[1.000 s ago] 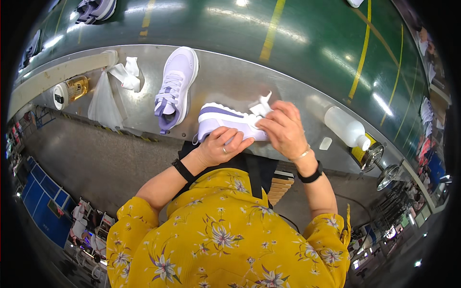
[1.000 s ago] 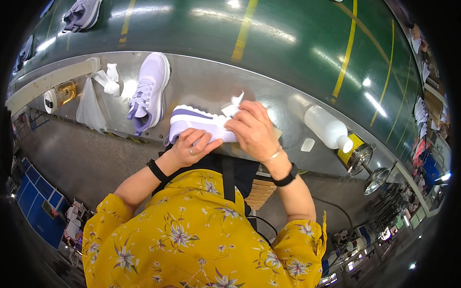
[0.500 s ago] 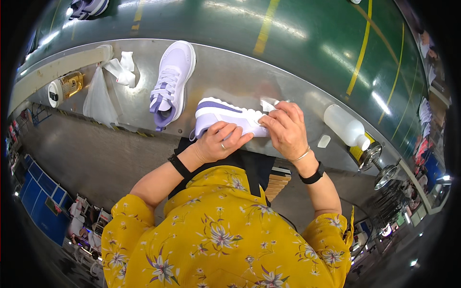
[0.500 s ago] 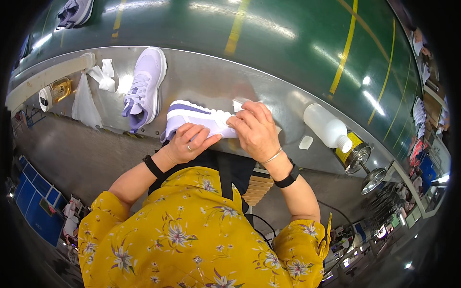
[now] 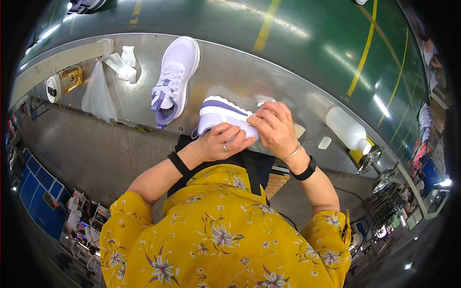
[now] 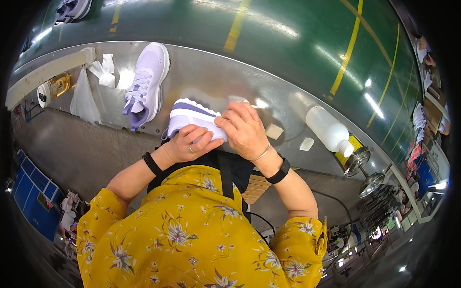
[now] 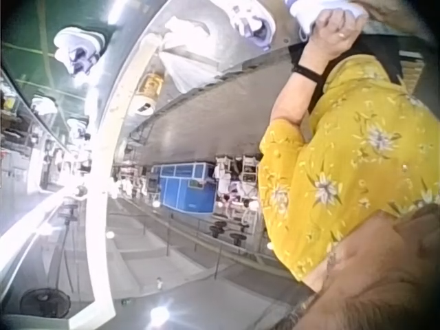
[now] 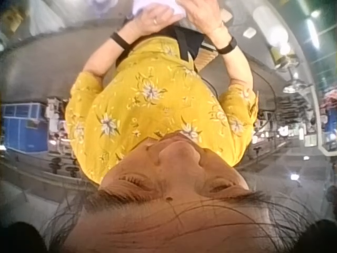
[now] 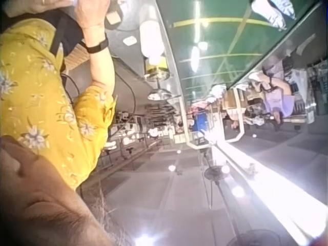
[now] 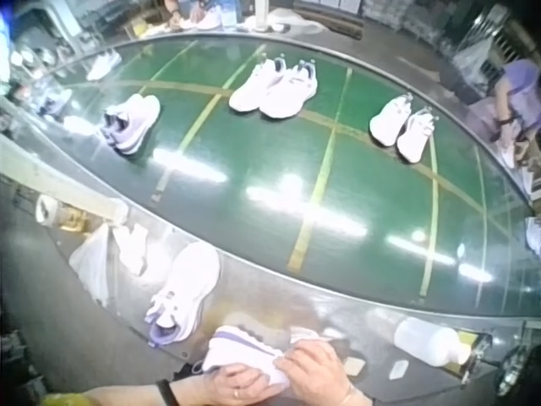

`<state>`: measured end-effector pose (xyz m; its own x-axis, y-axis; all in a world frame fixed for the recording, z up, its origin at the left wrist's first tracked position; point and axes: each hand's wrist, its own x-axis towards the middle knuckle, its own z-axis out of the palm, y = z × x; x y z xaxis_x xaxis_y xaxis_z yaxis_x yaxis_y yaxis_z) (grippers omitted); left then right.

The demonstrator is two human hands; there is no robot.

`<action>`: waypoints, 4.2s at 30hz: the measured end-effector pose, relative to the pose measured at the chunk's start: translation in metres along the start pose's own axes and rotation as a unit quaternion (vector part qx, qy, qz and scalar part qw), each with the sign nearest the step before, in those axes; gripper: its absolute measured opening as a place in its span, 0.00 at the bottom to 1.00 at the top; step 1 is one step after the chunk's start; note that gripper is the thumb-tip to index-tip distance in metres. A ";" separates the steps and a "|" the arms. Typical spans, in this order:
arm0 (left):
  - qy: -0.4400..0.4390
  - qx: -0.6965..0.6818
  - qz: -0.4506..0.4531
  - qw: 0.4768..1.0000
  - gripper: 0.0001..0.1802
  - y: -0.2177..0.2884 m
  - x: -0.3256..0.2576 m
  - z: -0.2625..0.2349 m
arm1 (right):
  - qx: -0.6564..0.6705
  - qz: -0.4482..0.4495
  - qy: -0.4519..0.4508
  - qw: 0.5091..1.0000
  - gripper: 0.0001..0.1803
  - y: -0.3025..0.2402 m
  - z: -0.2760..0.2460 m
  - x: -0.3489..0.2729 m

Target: The person picks up shoes from a conveyor belt, wipes the soles and sides with a cloth, and presses the soles of a pair together before returning them to the belt.

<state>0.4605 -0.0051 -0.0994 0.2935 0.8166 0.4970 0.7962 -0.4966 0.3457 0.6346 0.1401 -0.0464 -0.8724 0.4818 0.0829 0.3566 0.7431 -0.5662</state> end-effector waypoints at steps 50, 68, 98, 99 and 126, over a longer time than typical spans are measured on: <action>-0.054 -0.042 -0.013 0.998 0.23 0.000 0.008 -0.013 | -0.150 0.259 0.272 0.915 0.11 -0.018 -0.056 -0.128; -0.065 -0.082 -0.052 0.993 0.27 0.001 0.025 -0.013 | -0.199 0.351 0.455 0.794 0.08 0.033 -0.151 -0.167; -0.154 -0.136 -0.140 0.969 0.34 -0.001 0.066 -0.027 | -0.197 0.241 0.465 0.829 0.28 0.066 -0.106 -0.153; -0.163 -0.149 -0.153 0.963 0.34 -0.002 0.074 -0.026 | -0.206 0.245 0.469 0.823 0.27 0.067 -0.108 -0.153; -0.265 -0.173 -0.121 0.941 0.34 -0.046 0.125 -0.017 | 0.444 0.284 0.761 0.377 0.16 0.116 -0.059 -0.220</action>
<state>0.4514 0.1149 -0.0396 0.4222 0.9042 -0.0646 0.6799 -0.2688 0.6823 0.8876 0.1481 -0.0821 0.7050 0.6571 -0.2669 -0.5013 0.1955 -0.8429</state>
